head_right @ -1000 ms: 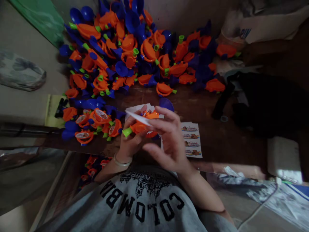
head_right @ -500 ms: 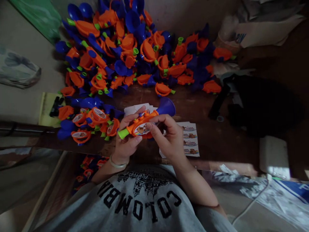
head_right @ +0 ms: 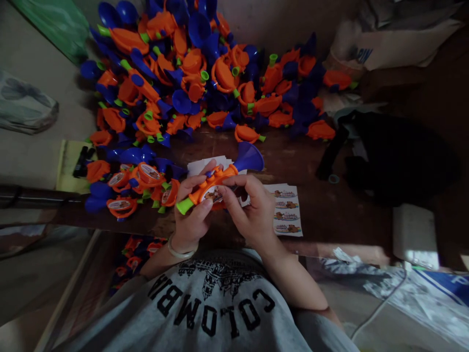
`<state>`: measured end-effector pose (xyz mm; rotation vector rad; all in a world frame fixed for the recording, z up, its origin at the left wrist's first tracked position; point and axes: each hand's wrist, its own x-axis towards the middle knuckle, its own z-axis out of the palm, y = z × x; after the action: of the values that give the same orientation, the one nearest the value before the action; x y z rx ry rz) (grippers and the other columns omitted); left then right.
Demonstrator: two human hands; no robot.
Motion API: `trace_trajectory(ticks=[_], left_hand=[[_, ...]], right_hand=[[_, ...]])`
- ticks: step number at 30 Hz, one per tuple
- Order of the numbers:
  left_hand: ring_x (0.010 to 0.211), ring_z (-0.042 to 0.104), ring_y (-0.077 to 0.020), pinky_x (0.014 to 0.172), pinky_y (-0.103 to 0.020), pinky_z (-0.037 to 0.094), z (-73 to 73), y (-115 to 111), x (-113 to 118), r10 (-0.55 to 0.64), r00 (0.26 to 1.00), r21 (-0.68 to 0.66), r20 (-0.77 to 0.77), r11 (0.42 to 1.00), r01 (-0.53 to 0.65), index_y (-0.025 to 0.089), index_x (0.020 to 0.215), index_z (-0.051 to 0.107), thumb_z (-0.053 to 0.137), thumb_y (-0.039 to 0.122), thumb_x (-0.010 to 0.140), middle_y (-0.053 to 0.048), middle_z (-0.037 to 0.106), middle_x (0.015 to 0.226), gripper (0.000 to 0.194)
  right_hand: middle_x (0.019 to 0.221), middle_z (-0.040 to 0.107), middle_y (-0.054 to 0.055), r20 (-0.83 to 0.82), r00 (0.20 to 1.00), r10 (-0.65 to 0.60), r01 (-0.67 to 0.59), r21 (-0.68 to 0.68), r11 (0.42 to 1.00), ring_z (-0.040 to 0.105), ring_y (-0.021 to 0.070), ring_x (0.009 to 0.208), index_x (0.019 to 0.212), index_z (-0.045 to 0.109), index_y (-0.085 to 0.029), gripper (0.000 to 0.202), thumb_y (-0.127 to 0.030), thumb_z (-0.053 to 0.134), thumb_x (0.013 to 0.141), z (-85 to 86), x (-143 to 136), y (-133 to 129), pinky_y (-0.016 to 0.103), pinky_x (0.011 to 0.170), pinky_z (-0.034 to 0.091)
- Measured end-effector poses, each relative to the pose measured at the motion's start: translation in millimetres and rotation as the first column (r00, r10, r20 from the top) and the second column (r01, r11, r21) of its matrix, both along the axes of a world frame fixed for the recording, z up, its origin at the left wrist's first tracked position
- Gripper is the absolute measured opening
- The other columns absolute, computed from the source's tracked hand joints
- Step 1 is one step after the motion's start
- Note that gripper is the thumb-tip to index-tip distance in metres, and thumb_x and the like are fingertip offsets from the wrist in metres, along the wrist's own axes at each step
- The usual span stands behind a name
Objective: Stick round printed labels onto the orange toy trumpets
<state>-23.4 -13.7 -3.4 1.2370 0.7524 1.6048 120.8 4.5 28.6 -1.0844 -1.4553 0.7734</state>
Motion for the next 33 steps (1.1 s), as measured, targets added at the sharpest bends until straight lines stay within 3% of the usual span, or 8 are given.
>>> trace_trajectory(ticks=[8, 14, 19, 21, 23, 26, 28, 33], left_hand=[[0.161, 0.045, -0.0301, 0.132, -0.055, 0.043, 0.7, -2, 2, 0.069, 0.995, 0.052, -0.076, 0.997, -0.066, 0.035, 0.138, 0.062, 0.068, 0.022, 0.102, -0.003, 0.052, 0.169, 0.039], [0.155, 0.054, -0.0291, 0.129, -0.054, 0.047, -0.7, -2, 1, 0.048, 0.998, 0.016, -0.030, 0.999, -0.048, 0.037, 0.141, 0.062, 0.068, 0.025, 0.101, -0.001, 0.055, 0.166, 0.041], [0.147, 0.061, -0.0286, 0.121, -0.051, 0.054, -8.0, -2, -10, 0.102, 0.995, -0.053, -0.002, 0.993, -0.102, 0.036, 0.141, 0.060, 0.071, 0.033, 0.099, -0.005, 0.062, 0.159, 0.043], [0.136, 0.069, -0.0286, 0.114, -0.049, 0.059, -7.5, 3, -38, 0.274, 0.961, -0.054, 0.042, 0.961, -0.272, 0.035, 0.133, 0.064, 0.076, 0.037, 0.094, -0.005, 0.070, 0.150, 0.041], [0.118, 0.077, -0.0264, 0.108, -0.045, 0.062, -0.7, 8, -87, 0.536, 0.835, -0.068, 0.128, 0.844, -0.532, 0.028, 0.116, 0.069, 0.079, 0.041, 0.087, -0.005, 0.078, 0.130, 0.033], [0.083, 0.075, -0.0157, 0.091, -0.031, 0.064, 20.5, 5, -185, 0.765, 0.605, -0.143, 0.219, 0.639, -0.756, 0.023, 0.091, 0.062, 0.065, 0.049, 0.092, -0.001, 0.077, 0.091, 0.027], [0.065, 0.065, -0.0099, 0.071, -0.022, 0.058, 34.4, -3, -246, 0.830, 0.503, -0.205, 0.240, 0.550, -0.810, 0.023, 0.085, 0.054, 0.051, 0.053, 0.098, 0.005, 0.067, 0.072, 0.033], [0.081, 0.071, -0.0125, 0.080, -0.028, 0.061, 33.6, 2, -314, 0.806, 0.584, -0.307, 0.099, 0.583, -0.752, 0.022, 0.090, 0.057, 0.037, 0.054, 0.105, 0.003, 0.074, 0.079, 0.041]], right_hand=[[0.091, 0.075, -0.001, 0.267, 0.957, -0.116, 0.056, 0.221, 0.974, 0.065, 0.0140, 0.076, 0.103, 0.070, -0.025, 0.005, -0.024, 0.072, 0.099, 0.2, 0, 3, 0.031, 0.075, 0.057], [0.152, 0.049, 0.018, 0.349, 0.849, -0.397, 0.255, 0.387, 0.886, 0.064, 0.0305, 0.122, 0.166, 0.024, -0.029, 0.091, -0.057, 0.073, 0.094, -9.7, 5, 14, 0.051, 0.092, 0.064], [0.161, 0.042, 0.025, 0.488, 0.788, -0.376, 0.170, 0.413, 0.895, 0.044, 0.0417, 0.154, 0.164, 0.031, -0.020, 0.085, -0.063, 0.065, 0.098, -18.2, 18, 38, 0.068, 0.120, 0.047], [0.155, 0.051, 0.026, 0.509, 0.806, -0.302, 0.148, 0.320, 0.936, 0.053, 0.0414, 0.146, 0.161, 0.037, -0.017, 0.080, -0.063, 0.061, 0.100, -22.2, 23, 51, 0.068, 0.116, 0.051], [0.144, 0.063, 0.022, 0.537, 0.843, 0.021, -0.094, 0.109, 0.990, 0.069, 0.0352, 0.125, 0.158, 0.042, -0.018, 0.075, -0.064, 0.059, 0.101, -27.3, 19, 65, 0.061, 0.105, 0.061], [0.144, 0.065, 0.021, 0.552, 0.683, 0.478, -0.473, -0.163, 0.866, 0.076, 0.0329, 0.115, 0.157, 0.043, -0.020, 0.074, -0.060, 0.064, 0.098, -36.1, -8, 83, 0.056, 0.098, 0.065], [0.154, 0.059, 0.023, 0.599, 0.544, 0.587, -0.576, -0.242, 0.781, 0.069, 0.0379, 0.132, 0.162, 0.039, -0.021, 0.079, -0.054, 0.068, 0.096, -41.2, -39, 91, 0.059, 0.107, 0.061], [0.175, 0.034, 0.026, 0.689, 0.290, 0.664, -0.563, -0.438, 0.700, 0.040, 0.0440, 0.161, 0.174, 0.013, -0.021, 0.119, -0.043, 0.085, 0.082, -48.8, -124, 106, 0.062, 0.126, 0.043]])
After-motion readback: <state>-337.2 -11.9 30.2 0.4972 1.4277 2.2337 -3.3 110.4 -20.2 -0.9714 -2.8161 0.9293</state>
